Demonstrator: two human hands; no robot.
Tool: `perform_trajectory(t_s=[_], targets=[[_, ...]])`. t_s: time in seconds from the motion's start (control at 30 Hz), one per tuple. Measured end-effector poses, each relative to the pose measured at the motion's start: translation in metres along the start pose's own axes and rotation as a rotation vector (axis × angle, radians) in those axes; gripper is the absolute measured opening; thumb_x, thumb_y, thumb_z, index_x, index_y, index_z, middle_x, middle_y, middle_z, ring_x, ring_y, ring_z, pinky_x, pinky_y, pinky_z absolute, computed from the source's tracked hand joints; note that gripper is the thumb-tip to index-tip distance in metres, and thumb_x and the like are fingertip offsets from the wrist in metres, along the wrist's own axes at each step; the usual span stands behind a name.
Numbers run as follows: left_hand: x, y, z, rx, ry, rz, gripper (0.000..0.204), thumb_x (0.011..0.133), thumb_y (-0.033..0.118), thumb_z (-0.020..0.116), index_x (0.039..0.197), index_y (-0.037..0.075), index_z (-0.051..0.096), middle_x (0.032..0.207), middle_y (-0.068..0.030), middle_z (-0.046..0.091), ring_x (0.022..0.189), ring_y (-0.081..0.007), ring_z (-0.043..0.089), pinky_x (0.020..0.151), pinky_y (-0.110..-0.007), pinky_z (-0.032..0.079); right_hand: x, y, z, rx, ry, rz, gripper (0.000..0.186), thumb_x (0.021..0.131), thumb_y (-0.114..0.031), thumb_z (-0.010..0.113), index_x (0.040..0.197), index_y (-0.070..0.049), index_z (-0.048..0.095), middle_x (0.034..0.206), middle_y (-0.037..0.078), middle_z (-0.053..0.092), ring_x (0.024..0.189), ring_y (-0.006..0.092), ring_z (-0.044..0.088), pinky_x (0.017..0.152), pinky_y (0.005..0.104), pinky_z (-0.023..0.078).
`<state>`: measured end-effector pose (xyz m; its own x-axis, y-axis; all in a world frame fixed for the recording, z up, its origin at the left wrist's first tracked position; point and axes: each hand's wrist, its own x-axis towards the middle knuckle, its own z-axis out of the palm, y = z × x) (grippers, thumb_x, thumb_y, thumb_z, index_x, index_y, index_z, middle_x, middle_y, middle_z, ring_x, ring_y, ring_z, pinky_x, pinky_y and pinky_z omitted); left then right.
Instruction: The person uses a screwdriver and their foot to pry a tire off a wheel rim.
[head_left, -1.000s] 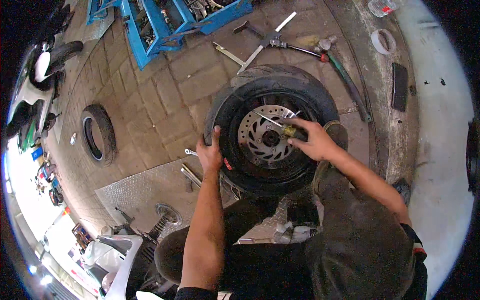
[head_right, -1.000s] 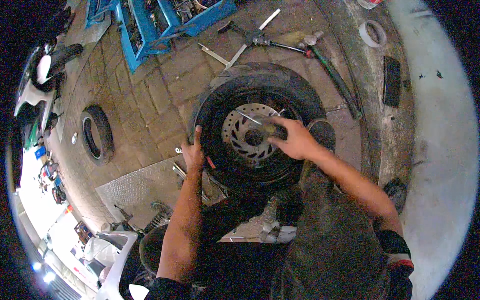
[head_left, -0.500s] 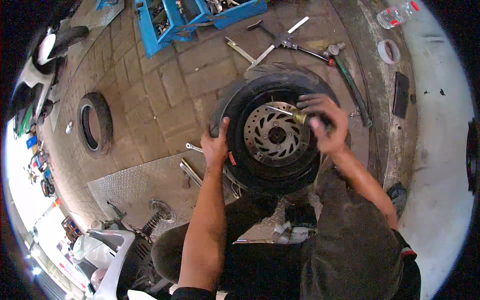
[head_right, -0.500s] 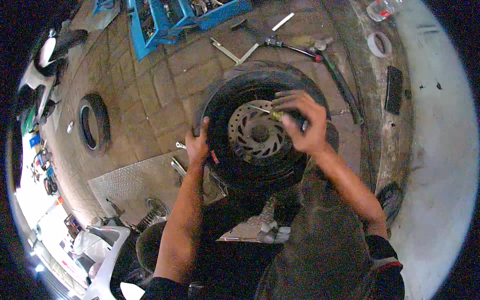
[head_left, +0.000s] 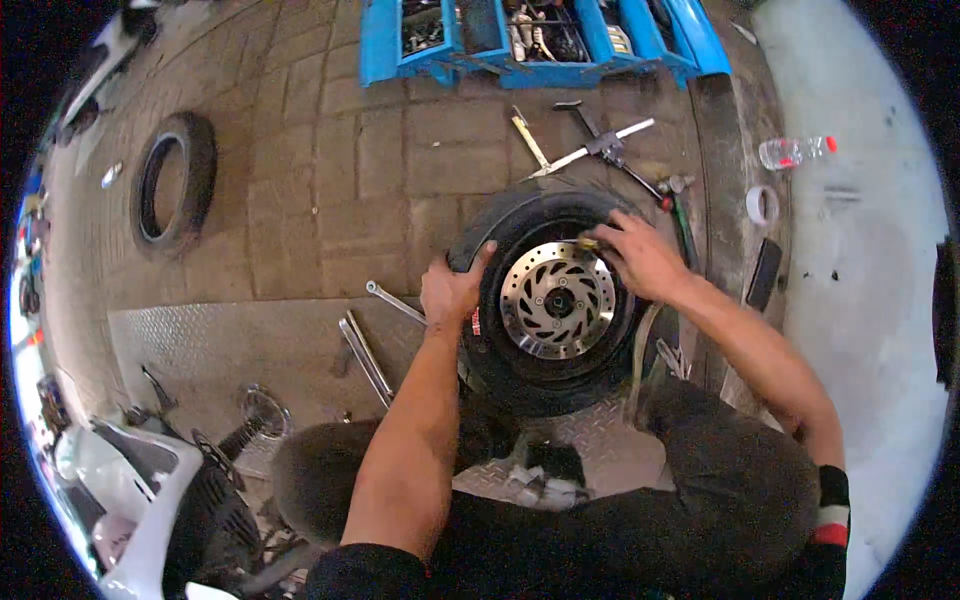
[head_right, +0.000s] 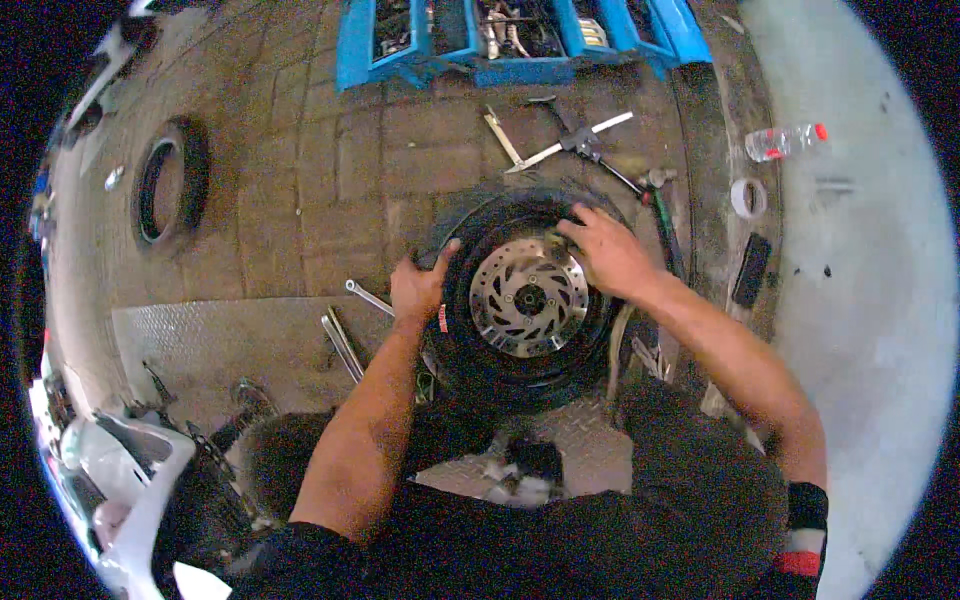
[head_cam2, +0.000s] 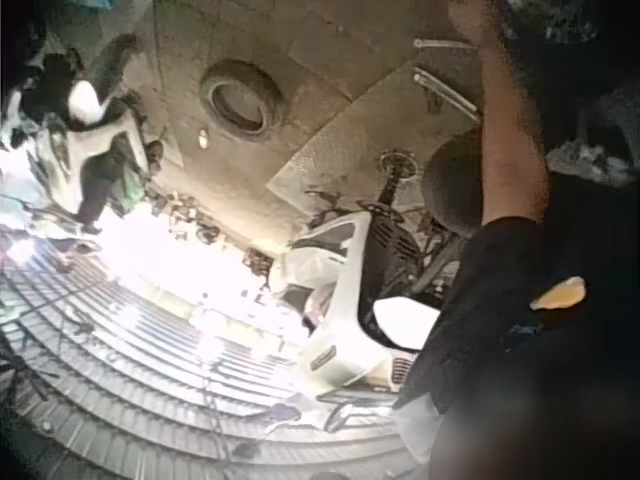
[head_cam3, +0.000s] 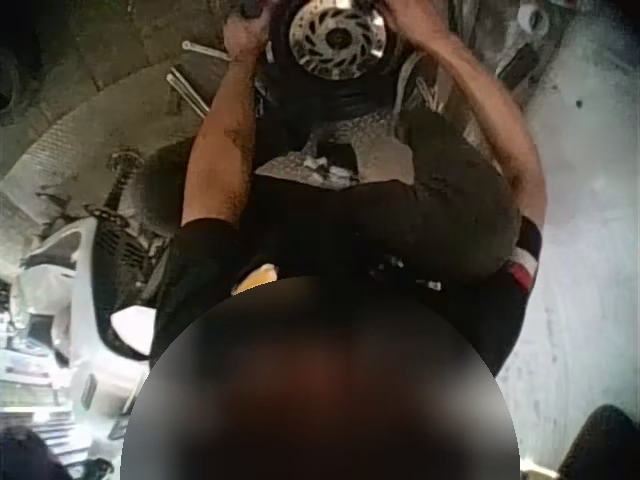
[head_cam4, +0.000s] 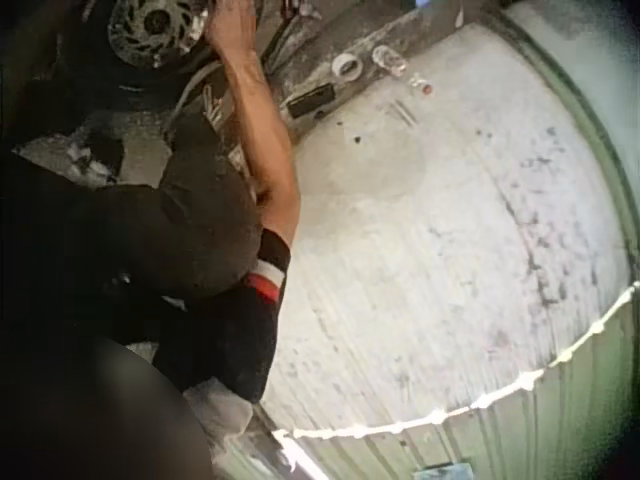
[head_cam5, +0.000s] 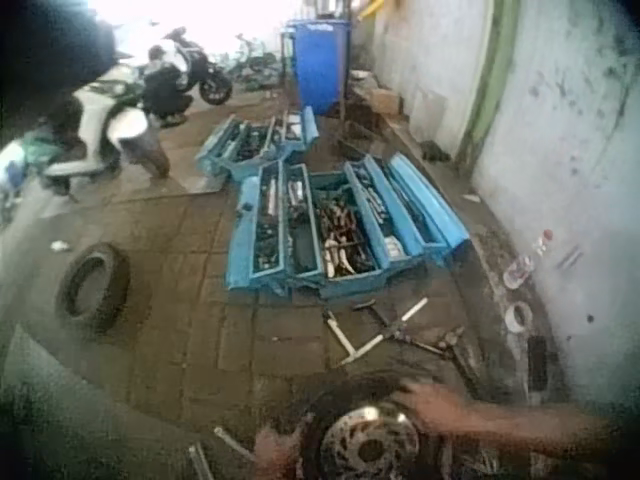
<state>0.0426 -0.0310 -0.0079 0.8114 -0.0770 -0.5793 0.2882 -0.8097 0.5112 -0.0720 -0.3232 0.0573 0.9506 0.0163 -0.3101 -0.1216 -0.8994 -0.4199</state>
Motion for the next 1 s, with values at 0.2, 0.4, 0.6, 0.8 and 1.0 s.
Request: perform_trajectory(t_s=[0.2,0.4,0.6,0.8,1.0], targets=[[0.006,-0.022,0.003,0.064,0.081,-0.025,0.113,0.068,0.089,0.063,0.120,-0.012,0.064,0.116,-0.0344,0.066,0.115,-0.0465,0.064,0.101,-0.051,0.048,0.014,-0.063,-0.113,-0.365,-0.415,-0.052,0.053,0.075,-0.019,0.073,0.122,0.003,0.060,0.124,0.026,0.059,0.113,0.0425,0.061,0.096,0.0515,0.050],[0.006,-0.018,0.003,-0.063,0.049,0.047,0.116,0.068,0.089,0.063,0.124,-0.013,0.062,0.120,-0.0335,0.065,0.119,-0.0456,0.061,0.102,-0.049,0.047,-0.039,-0.031,-0.107,-0.141,-0.207,0.188,0.059,0.082,-0.033,0.073,0.129,0.000,0.060,0.120,0.026,0.061,0.118,0.0423,0.058,0.104,0.0476,0.046],[0.041,-0.042,0.018,-0.214,-0.019,0.239,0.120,0.071,0.085,0.066,0.133,-0.017,0.053,0.134,-0.0344,0.058,0.130,-0.0445,0.054,0.110,-0.045,0.040,-0.099,-0.007,0.007,0.151,0.109,0.280,0.053,0.084,-0.038,0.074,0.123,-0.003,0.066,0.110,0.026,0.064,0.112,0.0415,0.062,0.100,0.0478,0.049],[0.034,-0.025,0.002,-0.002,-0.065,0.184,0.121,0.076,0.087,0.058,0.138,-0.016,0.050,0.140,-0.0338,0.053,0.135,-0.0404,0.051,0.114,-0.042,0.034,-0.125,-0.063,0.086,0.337,0.388,0.513,0.048,0.082,-0.025,0.075,0.127,-0.013,0.065,0.124,0.023,0.059,0.109,0.0428,0.063,0.092,0.0492,0.054],[0.022,-0.012,0.003,-0.107,-0.097,0.125,0.117,0.079,0.082,0.059,0.138,-0.018,0.048,0.138,-0.0334,0.055,0.130,-0.0399,0.054,0.112,-0.041,0.037,-0.126,-0.077,0.105,0.264,0.487,0.483,0.048,0.080,-0.015,0.075,0.126,-0.013,0.065,0.109,0.017,0.060,0.098,0.0381,0.065,0.083,0.0462,0.056]])
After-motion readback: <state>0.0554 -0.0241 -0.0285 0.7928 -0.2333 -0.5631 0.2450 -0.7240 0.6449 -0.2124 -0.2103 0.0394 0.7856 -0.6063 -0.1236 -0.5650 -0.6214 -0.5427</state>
